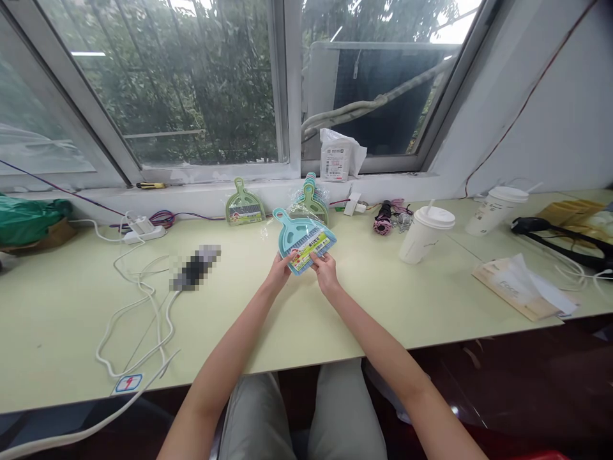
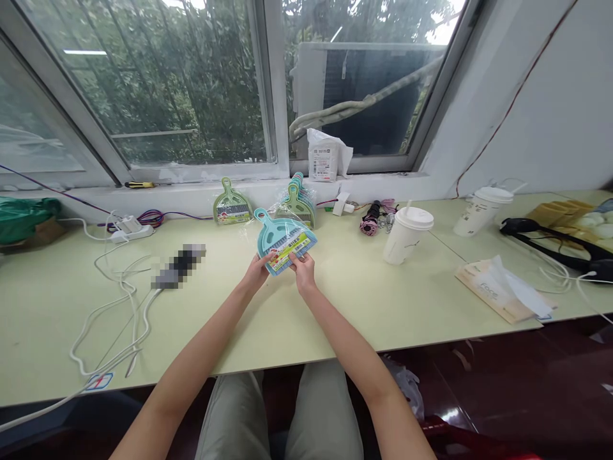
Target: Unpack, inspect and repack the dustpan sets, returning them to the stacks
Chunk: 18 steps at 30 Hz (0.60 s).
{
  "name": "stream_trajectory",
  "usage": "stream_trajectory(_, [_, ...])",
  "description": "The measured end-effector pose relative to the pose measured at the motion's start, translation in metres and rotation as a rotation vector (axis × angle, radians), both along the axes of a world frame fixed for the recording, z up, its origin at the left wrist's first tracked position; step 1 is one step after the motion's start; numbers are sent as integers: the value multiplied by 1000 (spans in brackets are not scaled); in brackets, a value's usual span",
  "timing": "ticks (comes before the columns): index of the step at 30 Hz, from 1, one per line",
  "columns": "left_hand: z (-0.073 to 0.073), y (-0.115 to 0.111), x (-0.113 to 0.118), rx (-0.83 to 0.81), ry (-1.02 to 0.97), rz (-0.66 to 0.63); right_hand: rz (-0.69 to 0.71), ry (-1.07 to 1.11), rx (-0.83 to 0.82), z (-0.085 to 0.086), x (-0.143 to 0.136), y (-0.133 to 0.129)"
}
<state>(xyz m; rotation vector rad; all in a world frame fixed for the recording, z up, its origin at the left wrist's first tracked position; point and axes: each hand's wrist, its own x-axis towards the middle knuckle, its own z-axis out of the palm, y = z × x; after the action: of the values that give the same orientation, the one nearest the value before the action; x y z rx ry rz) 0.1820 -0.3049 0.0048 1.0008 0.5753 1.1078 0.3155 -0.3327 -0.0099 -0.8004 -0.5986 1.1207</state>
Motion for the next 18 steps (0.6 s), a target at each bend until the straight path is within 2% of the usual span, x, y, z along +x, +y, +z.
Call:
stream_trajectory(7, [-5, -5, 7, 10, 117, -173, -71, -34, -46, 1, 11, 1])
stream_trajectory(14, [-10, -2, 5, -4, 87, -39, 85, -117, -156, 2, 22, 3])
stream_trajectory(16, [-14, -6, 9, -14, 112, -91, 52, -97, -128, 3, 24, 4])
stream_trajectory(18, [-16, -11, 17, -28, 120, -213, -2, -73, -87, 4, 27, 5])
